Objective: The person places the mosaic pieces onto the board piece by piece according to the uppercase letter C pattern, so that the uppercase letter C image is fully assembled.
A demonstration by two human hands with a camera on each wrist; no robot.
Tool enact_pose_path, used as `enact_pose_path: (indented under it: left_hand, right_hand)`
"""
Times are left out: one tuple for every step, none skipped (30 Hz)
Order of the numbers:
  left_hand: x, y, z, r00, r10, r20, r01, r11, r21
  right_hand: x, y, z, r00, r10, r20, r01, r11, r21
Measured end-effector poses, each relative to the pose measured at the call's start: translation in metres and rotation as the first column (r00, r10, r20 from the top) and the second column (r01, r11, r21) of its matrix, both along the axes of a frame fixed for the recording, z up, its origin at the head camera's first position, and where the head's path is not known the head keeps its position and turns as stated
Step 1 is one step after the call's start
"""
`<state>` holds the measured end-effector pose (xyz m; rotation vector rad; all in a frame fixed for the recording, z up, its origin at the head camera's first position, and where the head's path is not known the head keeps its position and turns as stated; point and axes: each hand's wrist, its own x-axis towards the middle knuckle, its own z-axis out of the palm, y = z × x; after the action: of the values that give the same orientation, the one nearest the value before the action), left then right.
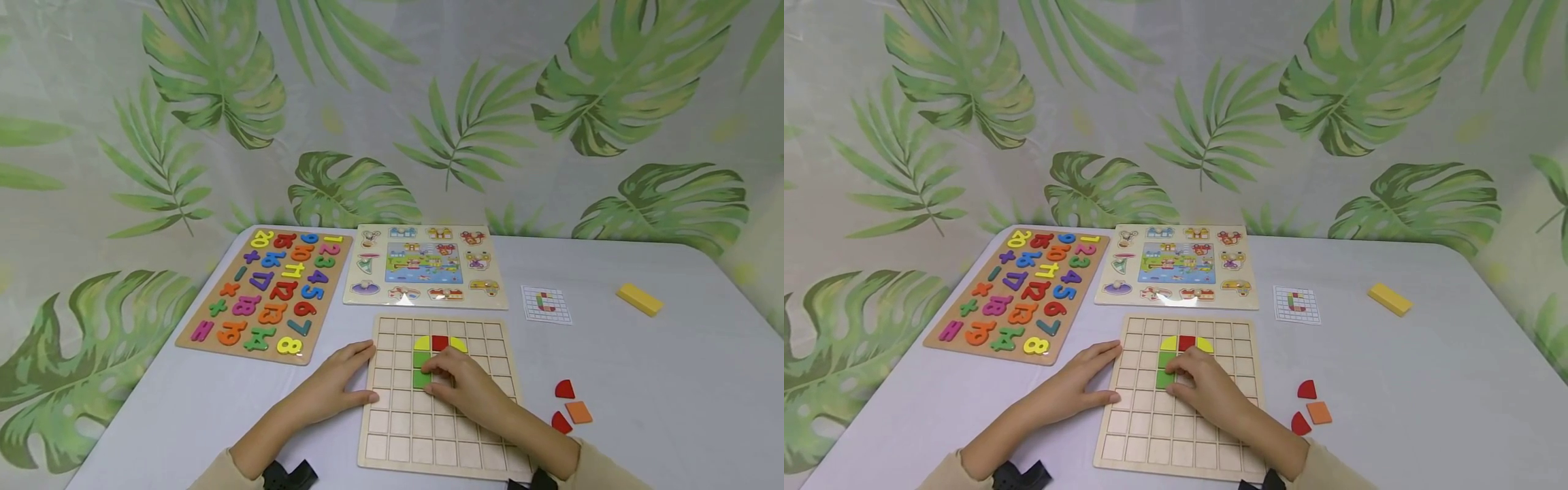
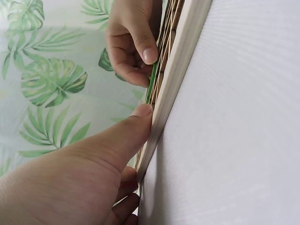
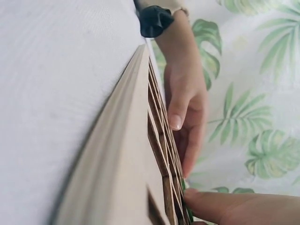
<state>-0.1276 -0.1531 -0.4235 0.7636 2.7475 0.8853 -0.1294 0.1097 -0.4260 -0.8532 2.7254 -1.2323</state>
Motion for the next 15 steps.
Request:
enact_pose_path:
  left_hand:
    - [0.000,0.000,0.000,1.000,0.001,0.001,-0.001,1.000,0.000]
    - [0.000,0.000,0.000,1.000,0.002,0.003,-0.002,1.000,0.000]
    - [0.000,0.000,0.000,1.000,0.003,0.005,-0.003,1.000,0.001]
    - [0.000,0.000,0.000,1.000,0.004,0.007,-0.004,1.000,0.002]
    - [0.000,-0.001,0.000,1.000,0.005,0.010,-0.005,1.000,0.001]
    - [0.000,-0.001,0.000,1.000,0.005,0.011,-0.005,1.000,0.001]
    - [0.000,-0.001,0.000,1.000,0.004,0.010,-0.004,1.000,0.001]
    - [0.000,-0.001,0.000,1.000,0.002,0.010,-0.002,1.000,0.002]
    - [0.000,-0.001,-0.001,1.000,-0.001,0.009,0.001,1.000,0.003]
    - [0.000,-0.001,-0.001,1.000,-0.002,0.008,0.002,1.000,0.003]
    - [0.000,-0.001,-0.001,1.000,-0.004,0.007,0.004,1.000,0.003]
    - [-0.001,-0.001,-0.001,1.000,-0.004,0.007,0.004,1.000,0.003]
    - [-0.001,-0.001,-0.001,1.000,-0.005,0.006,0.005,1.000,0.004]
    - [-0.001,-0.001,-0.001,1.000,-0.005,0.006,0.005,1.000,0.004]
    - [-0.001,-0.001,-0.001,1.000,-0.005,0.005,0.005,1.000,0.003]
  right_hand:
    - [0.000,0.000,0.001,1.000,0.004,0.002,-0.004,1.000,0.006]
    - [0.001,0.000,0.002,1.000,0.009,0.009,-0.009,1.000,0.017]
    - [0.001,0.000,0.004,1.000,0.011,0.021,-0.012,0.999,0.031]
    - [0.002,0.001,0.006,0.999,0.013,0.040,-0.014,0.999,0.043]
    - [0.003,0.001,0.009,0.998,0.014,0.063,-0.018,0.999,0.050]
    - [0.004,0.002,0.012,0.996,0.012,0.091,-0.017,0.998,0.058]
    - [0.005,0.003,0.015,0.993,0.011,0.116,-0.018,0.998,0.063]
    - [0.007,0.004,0.019,0.990,0.008,0.138,-0.017,0.997,0.069]
    - [0.008,0.006,0.022,0.988,0.006,0.152,-0.016,0.998,0.066]
    - [0.010,0.009,0.027,0.988,0.007,0.157,-0.016,0.998,0.057]
    - [0.011,0.012,0.031,0.989,0.012,0.147,-0.020,0.999,0.051]
    - [0.013,0.016,0.035,0.992,0.013,0.126,-0.019,0.999,0.047]
    - [0.015,0.021,0.039,0.995,0.013,0.097,-0.017,0.999,0.040]
    - [0.017,0.026,0.043,0.998,0.016,0.060,-0.017,0.999,0.027]
    - [0.019,0.031,0.046,1.000,0.007,0.026,-0.008,1.000,0.014]
